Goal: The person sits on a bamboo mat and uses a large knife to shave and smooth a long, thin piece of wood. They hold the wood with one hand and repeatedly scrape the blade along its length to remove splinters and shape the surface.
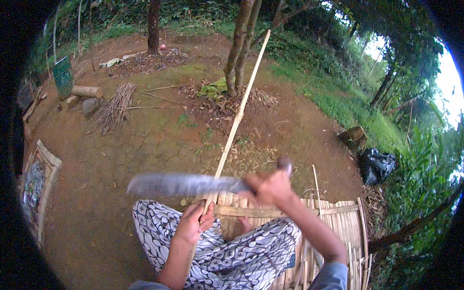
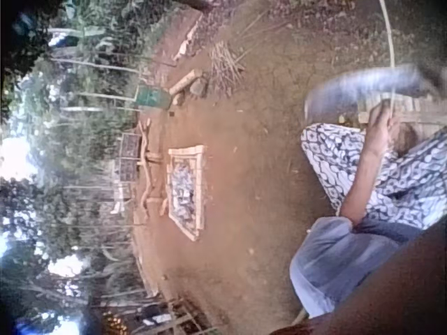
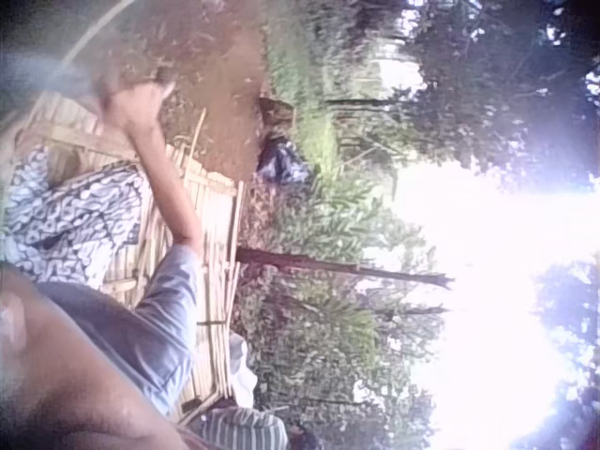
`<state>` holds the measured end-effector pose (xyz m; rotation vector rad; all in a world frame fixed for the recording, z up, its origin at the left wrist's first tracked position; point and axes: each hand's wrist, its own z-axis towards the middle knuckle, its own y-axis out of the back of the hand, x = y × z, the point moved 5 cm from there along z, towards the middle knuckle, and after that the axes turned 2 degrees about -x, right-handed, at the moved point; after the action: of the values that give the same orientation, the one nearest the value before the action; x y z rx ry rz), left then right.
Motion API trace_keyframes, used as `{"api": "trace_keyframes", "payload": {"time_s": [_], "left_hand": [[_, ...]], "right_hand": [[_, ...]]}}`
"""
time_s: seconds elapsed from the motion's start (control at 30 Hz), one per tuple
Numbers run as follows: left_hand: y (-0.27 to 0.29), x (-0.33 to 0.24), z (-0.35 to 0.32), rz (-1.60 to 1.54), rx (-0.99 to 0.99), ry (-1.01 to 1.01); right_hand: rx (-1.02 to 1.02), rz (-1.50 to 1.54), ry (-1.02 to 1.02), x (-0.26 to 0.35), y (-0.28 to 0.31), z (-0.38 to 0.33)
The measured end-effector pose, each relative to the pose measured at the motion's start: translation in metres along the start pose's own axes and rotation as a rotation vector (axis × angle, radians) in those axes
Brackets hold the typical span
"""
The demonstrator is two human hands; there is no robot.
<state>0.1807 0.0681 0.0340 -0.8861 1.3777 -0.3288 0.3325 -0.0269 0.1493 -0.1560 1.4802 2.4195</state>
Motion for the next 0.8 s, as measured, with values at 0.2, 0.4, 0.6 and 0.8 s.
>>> {"api": "trace_keyframes", "payload": {"time_s": [0.2,0.4,0.6,0.8], "left_hand": [[0.002,-0.001,0.000,-0.012,0.019,-0.007],[-0.006,0.004,0.000,-0.015,0.056,0.043],[-0.017,0.002,-0.006,-0.021,0.093,0.060],[-0.018,0.006,-0.006,-0.023,0.097,0.067]], "right_hand": [[0.077,0.052,-0.272,-0.033,0.004,0.002],[-0.053,-0.137,0.122,0.013,0.011,-0.001],[-0.191,-0.055,-0.468,-0.091,0.043,0.022],[-0.099,-0.049,-0.123,-0.032,0.027,0.002]]}}
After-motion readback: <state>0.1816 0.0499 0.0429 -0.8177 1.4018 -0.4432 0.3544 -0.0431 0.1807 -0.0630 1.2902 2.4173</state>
